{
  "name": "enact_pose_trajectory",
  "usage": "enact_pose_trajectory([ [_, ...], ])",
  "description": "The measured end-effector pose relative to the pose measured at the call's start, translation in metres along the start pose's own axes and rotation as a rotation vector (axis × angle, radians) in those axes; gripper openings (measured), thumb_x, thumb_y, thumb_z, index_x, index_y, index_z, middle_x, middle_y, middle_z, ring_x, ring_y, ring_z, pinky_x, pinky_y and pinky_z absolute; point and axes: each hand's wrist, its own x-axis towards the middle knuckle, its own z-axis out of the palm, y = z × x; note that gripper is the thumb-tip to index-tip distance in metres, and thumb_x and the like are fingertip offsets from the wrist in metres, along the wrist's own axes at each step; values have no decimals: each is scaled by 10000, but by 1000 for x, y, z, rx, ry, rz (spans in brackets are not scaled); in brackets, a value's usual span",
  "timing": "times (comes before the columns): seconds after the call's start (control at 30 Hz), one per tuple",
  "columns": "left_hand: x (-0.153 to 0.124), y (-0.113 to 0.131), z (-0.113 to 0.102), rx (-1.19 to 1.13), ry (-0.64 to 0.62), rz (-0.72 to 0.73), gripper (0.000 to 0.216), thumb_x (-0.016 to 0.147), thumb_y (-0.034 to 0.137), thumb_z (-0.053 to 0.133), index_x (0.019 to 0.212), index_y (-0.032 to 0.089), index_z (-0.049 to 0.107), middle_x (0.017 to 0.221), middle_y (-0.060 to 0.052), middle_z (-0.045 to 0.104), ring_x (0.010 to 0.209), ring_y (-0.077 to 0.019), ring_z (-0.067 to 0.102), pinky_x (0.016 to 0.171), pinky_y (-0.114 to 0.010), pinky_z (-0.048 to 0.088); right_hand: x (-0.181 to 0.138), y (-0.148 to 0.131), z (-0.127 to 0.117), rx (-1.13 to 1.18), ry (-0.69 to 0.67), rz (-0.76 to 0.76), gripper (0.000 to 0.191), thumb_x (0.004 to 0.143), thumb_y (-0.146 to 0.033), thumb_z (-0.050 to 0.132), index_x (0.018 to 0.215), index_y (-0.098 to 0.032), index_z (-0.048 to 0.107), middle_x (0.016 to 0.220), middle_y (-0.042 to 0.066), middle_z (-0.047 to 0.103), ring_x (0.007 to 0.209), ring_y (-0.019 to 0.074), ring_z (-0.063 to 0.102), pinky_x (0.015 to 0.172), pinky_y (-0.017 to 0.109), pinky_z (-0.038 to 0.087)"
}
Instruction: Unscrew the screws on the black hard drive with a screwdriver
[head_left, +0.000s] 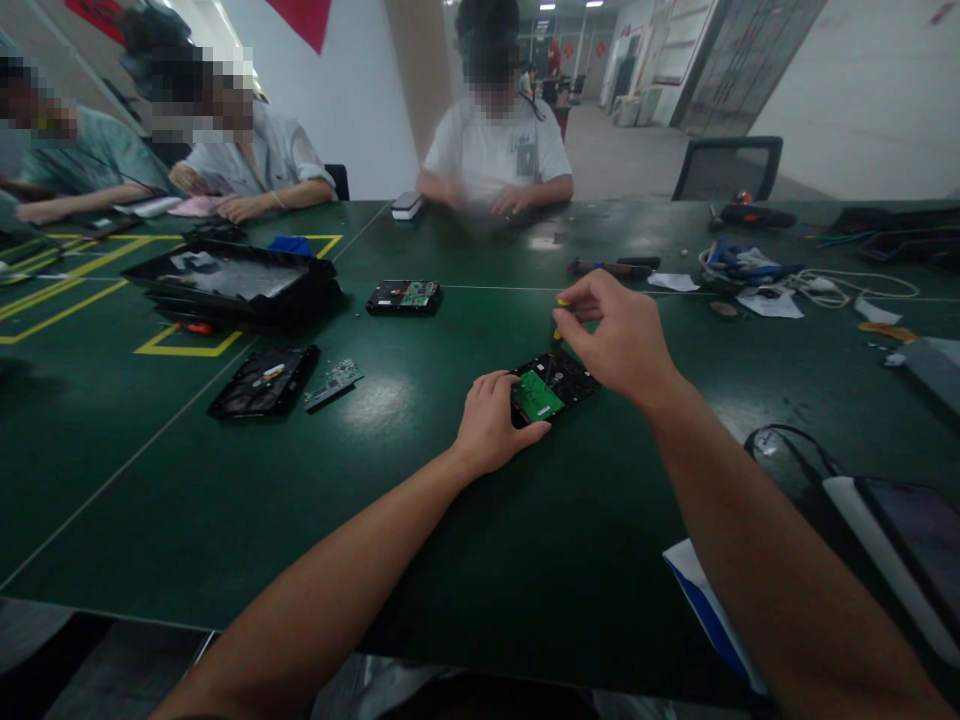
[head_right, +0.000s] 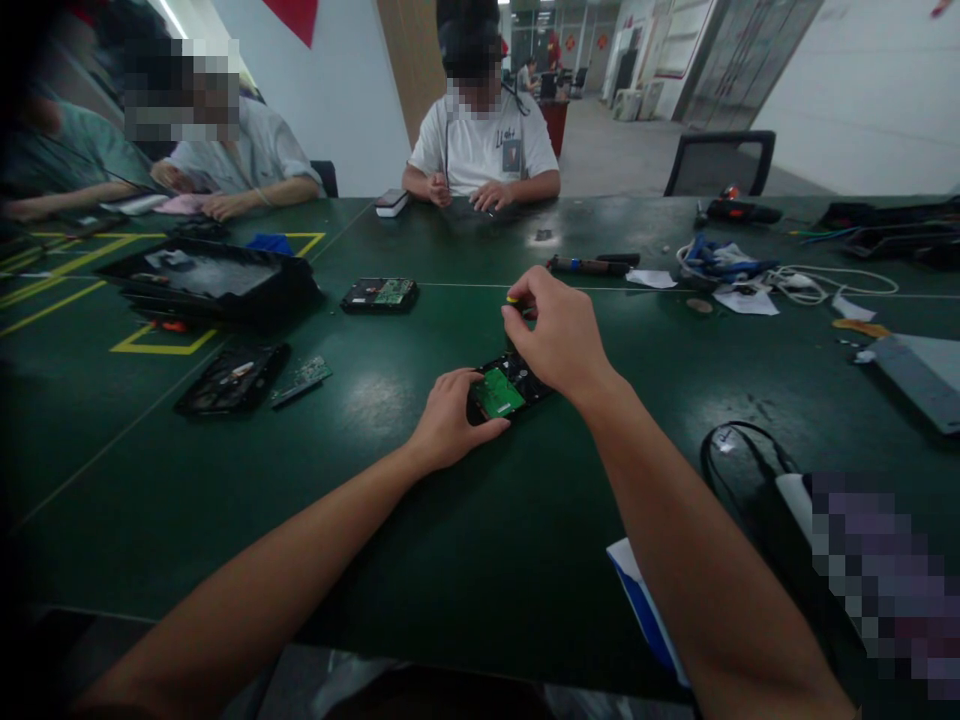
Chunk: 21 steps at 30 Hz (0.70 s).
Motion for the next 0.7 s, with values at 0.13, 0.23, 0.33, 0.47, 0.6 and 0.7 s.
enact_pose_trajectory([
  [0.13,0,0,0,-9,3,-5,695,830,505,839,1382,174,578,1484,-178,607,1439,-374,522,1235,-565,431,1,1,-1,-29,-7,-39,119,897,-337,735,965,-263,671,993,67,730,925,278,692,849,453,565],
  [0.23,1,0,0,-6,-1,-3,702,835,509,833,1386,156,578,1481,-188,607,1430,-375,524,1234,-562,433,0,0,-1,3,-33,-53,136,882,-304,735,993,-256,672,1016,73,726,934,275,695,865,454,570],
  [0.33,1,0,0,-8,-4,1,726,831,511,837,1389,126,576,1476,-205,608,1424,-378,523,1236,-555,434,-1,-1,0,52,-51,-22,173,868,-269,728,1026,-248,658,1046,76,737,935,271,703,851,445,578],
  [0.47,0,-1,2,-6,12,1,699,823,502,843,1380,175,576,1480,-185,607,1434,-378,526,1237,-573,433,-1,0,1,28,-32,3,207,858,-319,773,1007,-252,646,1026,67,743,923,274,705,827,445,583],
  [0.6,0,-2,2,-11,15,2,692,827,503,839,1381,182,575,1481,-182,607,1438,-378,527,1236,-575,435,0,0,0,-1,-41,-23,162,877,-323,751,995,-253,664,1018,72,749,936,279,709,837,454,591],
  [0.7,0,-2,2,-14,15,6,713,827,513,838,1384,153,576,1476,-200,608,1436,-377,521,1241,-555,432,-1,-1,-1,17,-29,13,148,888,-306,723,1012,-245,670,1029,82,757,928,279,715,826,449,595],
])
